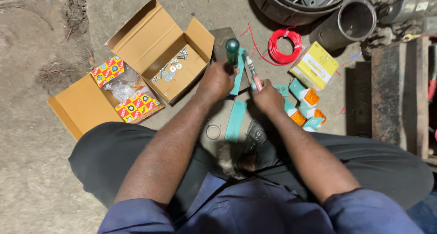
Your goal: The person sits on the floor and uses a screwdriver to tighten screws on small orange electrical components. They handle multiple units one at a time, placing finished pieces aside.
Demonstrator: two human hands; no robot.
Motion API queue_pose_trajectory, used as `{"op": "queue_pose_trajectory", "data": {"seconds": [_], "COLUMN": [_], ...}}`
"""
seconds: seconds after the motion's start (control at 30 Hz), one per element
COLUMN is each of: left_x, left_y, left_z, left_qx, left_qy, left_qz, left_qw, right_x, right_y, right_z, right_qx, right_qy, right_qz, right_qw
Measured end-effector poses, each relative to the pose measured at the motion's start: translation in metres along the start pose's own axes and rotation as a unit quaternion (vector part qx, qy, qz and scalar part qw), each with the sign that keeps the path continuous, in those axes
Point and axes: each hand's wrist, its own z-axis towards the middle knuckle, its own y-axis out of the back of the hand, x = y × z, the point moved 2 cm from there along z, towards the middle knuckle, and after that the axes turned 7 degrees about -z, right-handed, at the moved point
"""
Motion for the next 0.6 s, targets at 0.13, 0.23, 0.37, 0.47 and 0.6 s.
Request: {"op": "queue_pose_trajectory", "data": {"seconds": [0.13, 0.23, 0.37, 0.47, 0.6], "left_x": [0.003, 0.007, 0.006, -0.001, -0.005], "left_y": [0.0, -0.001, -0.003, -0.005, -0.01], "left_z": [0.0, 0.002, 0.001, -0.003, 0.0], "left_qx": [0.0, -0.006, -0.023, -0.031, -0.035], "left_qy": [-0.025, -0.032, -0.053, -0.08, -0.069], "left_qz": [0.03, 0.041, 0.03, 0.035, 0.003], "left_qw": [0.999, 0.999, 0.998, 0.996, 0.997], "right_x": [-0.015, -0.014, 0.01, 0.03, 0.043], "right_y": [-0.016, -0.023, -0.021, -0.009, 0.0], "right_z": [0.002, 0.008, 0.014, 0.02, 0.029], "right_qx": [0.039, -0.001, -0.092, -0.132, -0.114], "right_qy": [0.026, 0.056, 0.132, 0.191, 0.175], "right_qz": [-0.053, 0.055, 0.145, 0.138, 0.098], "right_qw": [0.998, 0.997, 0.976, 0.963, 0.973]}}
